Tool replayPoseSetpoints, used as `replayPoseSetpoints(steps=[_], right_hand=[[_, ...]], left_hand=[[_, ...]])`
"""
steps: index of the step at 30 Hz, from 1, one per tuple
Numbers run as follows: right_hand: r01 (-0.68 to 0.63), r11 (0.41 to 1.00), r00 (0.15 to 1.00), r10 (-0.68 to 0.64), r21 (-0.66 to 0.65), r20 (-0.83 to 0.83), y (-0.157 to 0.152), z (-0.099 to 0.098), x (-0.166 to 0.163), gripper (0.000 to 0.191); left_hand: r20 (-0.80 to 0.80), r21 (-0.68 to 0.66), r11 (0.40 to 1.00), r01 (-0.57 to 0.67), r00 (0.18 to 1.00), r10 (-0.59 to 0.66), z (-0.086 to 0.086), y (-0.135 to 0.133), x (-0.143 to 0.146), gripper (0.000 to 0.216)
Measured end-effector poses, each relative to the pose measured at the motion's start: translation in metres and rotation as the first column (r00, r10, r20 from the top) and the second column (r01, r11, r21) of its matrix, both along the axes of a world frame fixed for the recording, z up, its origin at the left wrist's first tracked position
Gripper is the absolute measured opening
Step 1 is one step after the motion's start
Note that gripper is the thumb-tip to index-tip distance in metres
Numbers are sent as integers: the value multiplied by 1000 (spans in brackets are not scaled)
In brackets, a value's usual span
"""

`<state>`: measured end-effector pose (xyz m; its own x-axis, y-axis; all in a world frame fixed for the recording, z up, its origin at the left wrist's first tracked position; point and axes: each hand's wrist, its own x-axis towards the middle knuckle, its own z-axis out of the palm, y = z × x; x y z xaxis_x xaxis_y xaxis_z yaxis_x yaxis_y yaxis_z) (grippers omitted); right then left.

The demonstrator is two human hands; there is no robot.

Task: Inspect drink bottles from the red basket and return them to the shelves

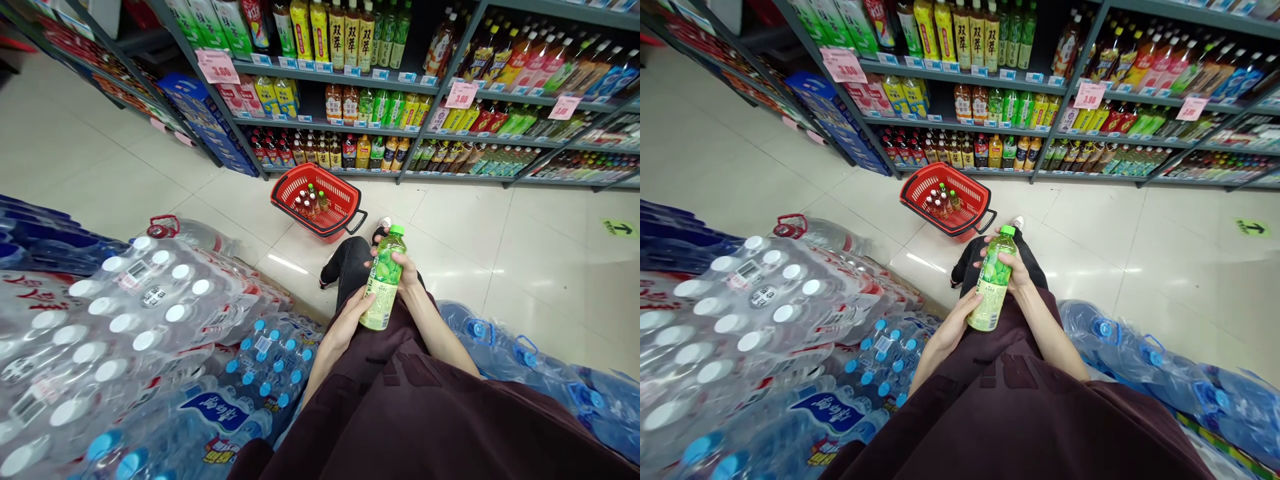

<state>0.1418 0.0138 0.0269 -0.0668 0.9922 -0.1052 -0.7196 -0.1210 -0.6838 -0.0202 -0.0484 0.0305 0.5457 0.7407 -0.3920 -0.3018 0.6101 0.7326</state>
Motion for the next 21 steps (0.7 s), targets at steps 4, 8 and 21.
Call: replayPoseSetpoints(steps=[4,8,21], right_hand=[[39,999,997,-37,-31,63,2,5,-2,57],[143,983,977,-122,-117,174,8,6,-9,54],[142,985,965,-116,-96,234,9,2,-6,46]], left_hand=[[12,-45,999,-25,1000,26,-2,0,0,64],[-176,107,994,-39,983,57,-13,1,-2,66],[-526,257,957,136,850,20,-25,2,-6,76]])
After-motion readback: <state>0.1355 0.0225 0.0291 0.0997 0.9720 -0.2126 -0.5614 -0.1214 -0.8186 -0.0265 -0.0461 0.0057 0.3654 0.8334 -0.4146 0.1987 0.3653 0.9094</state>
